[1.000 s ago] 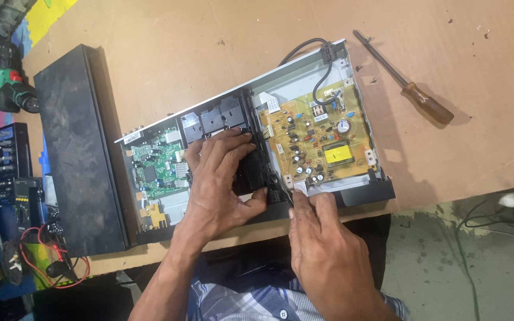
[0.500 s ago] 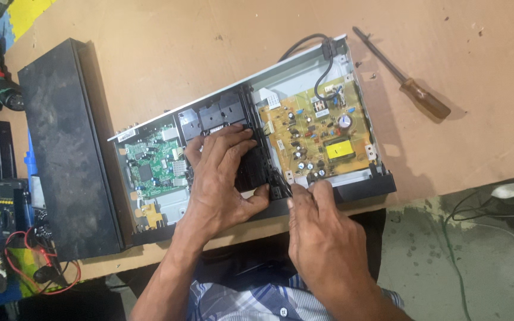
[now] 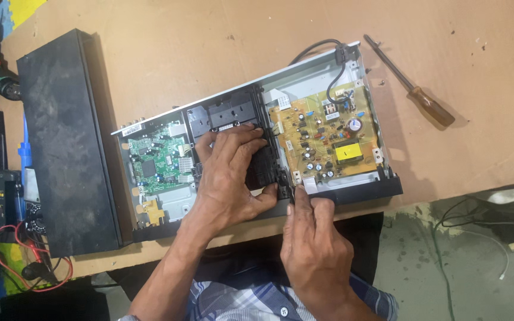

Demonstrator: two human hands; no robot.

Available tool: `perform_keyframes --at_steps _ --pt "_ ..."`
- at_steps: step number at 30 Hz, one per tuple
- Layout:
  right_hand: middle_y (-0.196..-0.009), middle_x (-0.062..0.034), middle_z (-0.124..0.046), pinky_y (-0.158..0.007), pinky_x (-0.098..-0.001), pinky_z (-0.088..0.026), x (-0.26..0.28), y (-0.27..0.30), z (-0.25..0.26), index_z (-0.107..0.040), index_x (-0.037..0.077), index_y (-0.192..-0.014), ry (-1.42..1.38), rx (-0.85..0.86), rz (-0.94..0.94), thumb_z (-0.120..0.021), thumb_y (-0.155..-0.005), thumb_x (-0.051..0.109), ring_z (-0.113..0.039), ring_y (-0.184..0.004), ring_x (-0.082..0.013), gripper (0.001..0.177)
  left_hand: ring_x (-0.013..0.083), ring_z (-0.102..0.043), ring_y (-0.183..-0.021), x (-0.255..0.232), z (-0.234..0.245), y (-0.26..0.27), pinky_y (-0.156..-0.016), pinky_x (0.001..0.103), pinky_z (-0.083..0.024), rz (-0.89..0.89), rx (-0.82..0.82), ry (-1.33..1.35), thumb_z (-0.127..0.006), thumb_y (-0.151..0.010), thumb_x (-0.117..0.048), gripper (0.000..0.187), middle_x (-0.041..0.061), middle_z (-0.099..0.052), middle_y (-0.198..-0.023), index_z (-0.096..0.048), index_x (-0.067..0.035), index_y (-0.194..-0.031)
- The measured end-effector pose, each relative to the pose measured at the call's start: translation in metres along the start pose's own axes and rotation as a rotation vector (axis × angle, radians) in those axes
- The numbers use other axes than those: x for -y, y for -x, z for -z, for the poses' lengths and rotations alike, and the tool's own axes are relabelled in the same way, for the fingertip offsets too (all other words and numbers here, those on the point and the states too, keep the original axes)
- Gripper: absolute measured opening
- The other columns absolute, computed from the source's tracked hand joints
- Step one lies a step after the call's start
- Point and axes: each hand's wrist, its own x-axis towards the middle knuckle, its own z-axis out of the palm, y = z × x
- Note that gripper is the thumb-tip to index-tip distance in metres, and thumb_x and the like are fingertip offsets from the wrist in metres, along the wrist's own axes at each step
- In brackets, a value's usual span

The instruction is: The person uses a screwdriver to remove screws from the casing of an open electronic device, likely a DVD player. They then use pliers to disconnect wires and remove a circuit board from the device's chassis.

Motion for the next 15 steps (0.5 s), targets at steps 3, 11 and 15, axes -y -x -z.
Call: perform_keyframes --at_steps 3,11,15 --pt "-0.096 -0.0104 -0.059 -0.040 -0.0262 -0.054 -0.009 -0.003 0.011 -0.065 -0.005 -0.127 -0.110 0.092 0.000 -0.062 -0.100 0.012 -0.062 -0.054 -0.0174 0.031 0.0332 -0.059 -0.128 0.001 0.000 0.006 -0.107 0.054 -0.031 0.018 0.017 0.008 -0.085 -0.069 -0.030 0.068 0.014 -0.063 -0.131 -0.059 -0.001 -0.124" --pt "-0.090 -0.0197 -0.054 -0.075 -0.0484 -0.040 -0.116 -0.041 0.038 -0.077 -0.016 -0.131 -0.008 -0.197 -0.028 -0.057 -0.123 0.004 -0.050 -0.082 -0.0389 0.030 0.0328 -0.047 -0.146 -0.009 0.015 0.051 -0.117 0.054 -0.025 0.154 -0.026 -0.024 -0.078 -0.090 -0.028 0.062 0.014 -0.056 -0.151 -0.054 -0.003 -0.141" --pt "-0.110 -0.0315 -0.063 -0.089 -0.0542 -0.047 -0.184 -0.081 0.005 -0.075 -0.020 -0.130 0.050 -0.271 0.090 -0.068 -0.115 -0.014 -0.058 -0.101 -0.0464 0.018 0.0323 -0.058 -0.134 -0.012 0.016 0.076 -0.107 0.049 -0.031 0.233 -0.196 -0.050 -0.073 -0.093 -0.023 0.036 0.013 -0.068 -0.132 -0.065 -0.004 -0.123"
